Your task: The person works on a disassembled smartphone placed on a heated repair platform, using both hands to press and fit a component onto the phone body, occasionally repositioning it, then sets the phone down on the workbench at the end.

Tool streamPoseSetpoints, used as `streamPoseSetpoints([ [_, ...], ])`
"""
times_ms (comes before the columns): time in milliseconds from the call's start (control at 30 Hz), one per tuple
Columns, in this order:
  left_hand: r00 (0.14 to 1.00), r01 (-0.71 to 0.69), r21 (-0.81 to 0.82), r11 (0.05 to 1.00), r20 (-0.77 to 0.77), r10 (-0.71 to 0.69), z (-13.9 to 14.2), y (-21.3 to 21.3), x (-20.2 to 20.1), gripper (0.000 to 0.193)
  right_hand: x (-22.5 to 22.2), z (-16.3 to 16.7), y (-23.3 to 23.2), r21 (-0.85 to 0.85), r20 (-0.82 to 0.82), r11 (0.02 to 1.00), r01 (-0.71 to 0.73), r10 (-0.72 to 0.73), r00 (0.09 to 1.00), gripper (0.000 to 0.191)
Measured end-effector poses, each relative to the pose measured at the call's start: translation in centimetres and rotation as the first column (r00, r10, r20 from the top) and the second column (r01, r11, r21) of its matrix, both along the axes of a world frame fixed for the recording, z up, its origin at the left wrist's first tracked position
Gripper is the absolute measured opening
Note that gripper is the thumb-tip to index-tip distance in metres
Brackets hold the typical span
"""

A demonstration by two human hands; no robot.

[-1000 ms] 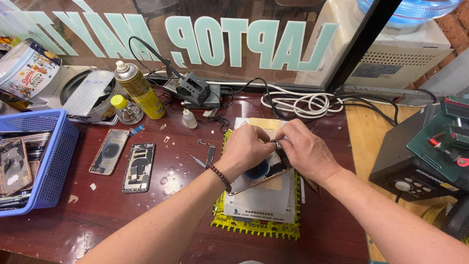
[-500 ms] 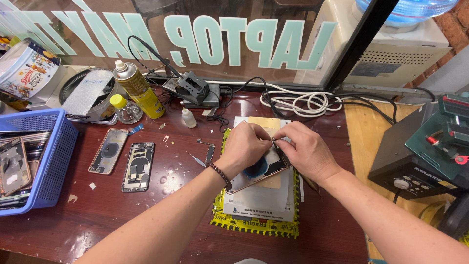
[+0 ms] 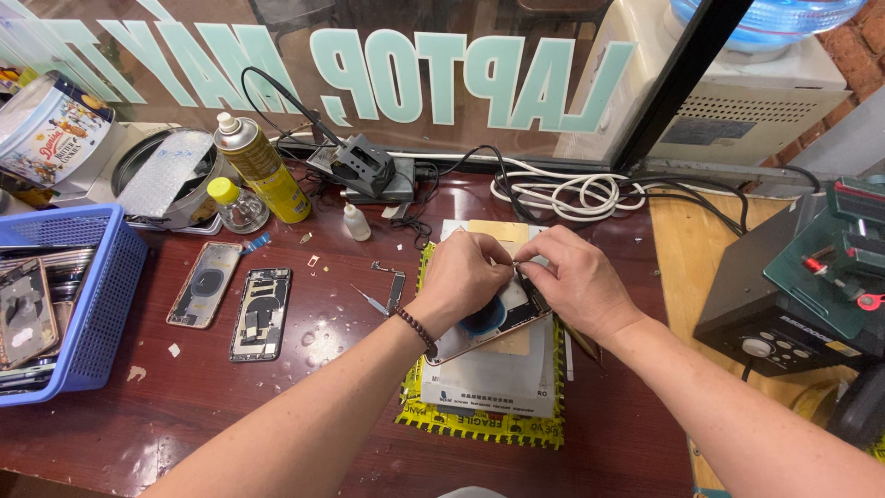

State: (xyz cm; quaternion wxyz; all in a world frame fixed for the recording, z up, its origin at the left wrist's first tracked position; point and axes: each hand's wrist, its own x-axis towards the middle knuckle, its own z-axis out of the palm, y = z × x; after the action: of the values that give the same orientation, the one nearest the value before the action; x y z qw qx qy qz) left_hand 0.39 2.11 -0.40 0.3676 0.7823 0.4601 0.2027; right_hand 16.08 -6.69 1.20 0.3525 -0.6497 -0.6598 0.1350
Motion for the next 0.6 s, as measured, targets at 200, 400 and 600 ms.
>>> streamPoseSetpoints([
  [200, 1.000, 0.003, 0.016, 1.000, 0.002, -0.003, -0.09, 0.00, 0.06, 0.018, 0.23, -0.23, 0.04, -0.010, 0.005, 1.000, -0.010, 0.010, 1.000, 0.012],
  [400, 1.000, -0.018, 0.006, 1.000, -0.025, 0.018, 0.02, -0.26, 0.09, 0.019, 0.23, -0.32, 0.10, 0.005, 0.009, 1.000, -0.016, 0.016, 1.000, 0.012],
  [600, 0.999, -0.031, 0.026, 0.999, -0.036, 0.032, 0.16, -0.50, 0.13, 0.020, 0.35, -0.38, 0.16, -0.026, -0.015, 1.000, -0.014, 0.014, 1.000, 0.012],
])
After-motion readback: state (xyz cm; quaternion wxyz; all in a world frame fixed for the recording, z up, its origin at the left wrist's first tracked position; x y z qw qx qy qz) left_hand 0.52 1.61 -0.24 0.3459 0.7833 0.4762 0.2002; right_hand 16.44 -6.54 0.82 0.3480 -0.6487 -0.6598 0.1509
